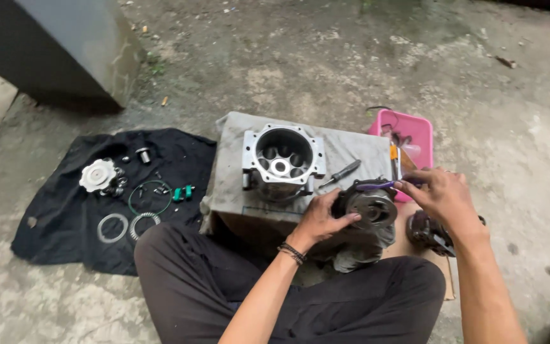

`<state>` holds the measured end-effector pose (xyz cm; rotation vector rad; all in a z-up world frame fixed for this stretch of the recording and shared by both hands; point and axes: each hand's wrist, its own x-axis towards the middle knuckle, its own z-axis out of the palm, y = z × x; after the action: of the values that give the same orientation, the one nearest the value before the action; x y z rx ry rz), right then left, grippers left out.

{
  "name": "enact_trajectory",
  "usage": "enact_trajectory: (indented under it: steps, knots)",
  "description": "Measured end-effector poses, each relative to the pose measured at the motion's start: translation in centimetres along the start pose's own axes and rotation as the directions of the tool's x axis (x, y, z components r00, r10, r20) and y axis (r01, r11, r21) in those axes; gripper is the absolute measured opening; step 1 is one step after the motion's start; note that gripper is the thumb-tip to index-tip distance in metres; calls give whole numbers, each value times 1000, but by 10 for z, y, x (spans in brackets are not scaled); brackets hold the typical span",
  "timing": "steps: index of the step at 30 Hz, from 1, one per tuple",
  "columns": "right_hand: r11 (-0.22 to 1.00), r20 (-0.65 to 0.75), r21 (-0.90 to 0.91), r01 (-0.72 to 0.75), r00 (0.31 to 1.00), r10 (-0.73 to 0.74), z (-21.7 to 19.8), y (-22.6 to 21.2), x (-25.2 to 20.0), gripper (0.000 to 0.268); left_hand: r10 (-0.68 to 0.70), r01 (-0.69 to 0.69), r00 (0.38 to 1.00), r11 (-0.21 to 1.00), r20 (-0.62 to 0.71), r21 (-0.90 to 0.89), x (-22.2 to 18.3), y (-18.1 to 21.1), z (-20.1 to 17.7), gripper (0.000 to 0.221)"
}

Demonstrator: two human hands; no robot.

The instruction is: Cleaning and inspecting the internal components of an automotive compressor housing using a brush and hands.

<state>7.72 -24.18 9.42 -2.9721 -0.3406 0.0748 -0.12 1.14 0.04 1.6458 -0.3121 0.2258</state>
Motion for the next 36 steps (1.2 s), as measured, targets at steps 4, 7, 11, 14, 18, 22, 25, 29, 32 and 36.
enact_trajectory:
  steps: [4, 7, 11, 14, 18, 22, 25, 29, 32, 36]
  knots:
    - [996, 45, 43, -72, 997, 70, -16, -8, -2, 43, 11, -11, 1000, 1000, 11, 3, -1, 10, -6, 43]
    - [937, 184, 192, -291, 949, 257, -24, -7, -10, 39, -38, 39, 999, 999, 27, -38, 1, 12, -5, 46]
    - [930, 125, 264, -256, 965, 231, -21, -13, -18, 38, -53, 53, 998, 999, 28, 10, 1, 12, -7, 54]
    - [923, 137, 258, -286, 956, 258, -21, -13, -21, 39, -34, 34, 999, 999, 12, 23, 1, 8, -3, 57]
    - [947, 78, 204, -247, 969, 236, -13, -5, -24, 38, -40, 42, 999, 998, 35, -51, 3, 9, -2, 50]
    - [939, 145, 239, -248, 965, 218, -9, 5, -24, 41, -156, 160, 986, 985, 59, -70, 2, -9, 1, 42]
    - [938, 93, 289, -190, 981, 170, -10, 6, -31, 37, -179, 183, 980, 983, 87, -33, 7, 2, 7, 43]
    - [965, 89, 198, -174, 983, 160, 1, 9, -29, 33, -191, 191, 981, 982, 37, 8, 9, 11, 5, 42]
    - [971, 28, 192, -146, 989, 143, -1, -4, -33, 31, -189, 189, 982, 982, 32, 8, 10, 14, 5, 41]
    - [984, -66, 128, -123, 989, 133, 10, -6, -36, 29, -205, 204, 977, 979, 51, 28, 8, 7, 5, 38]
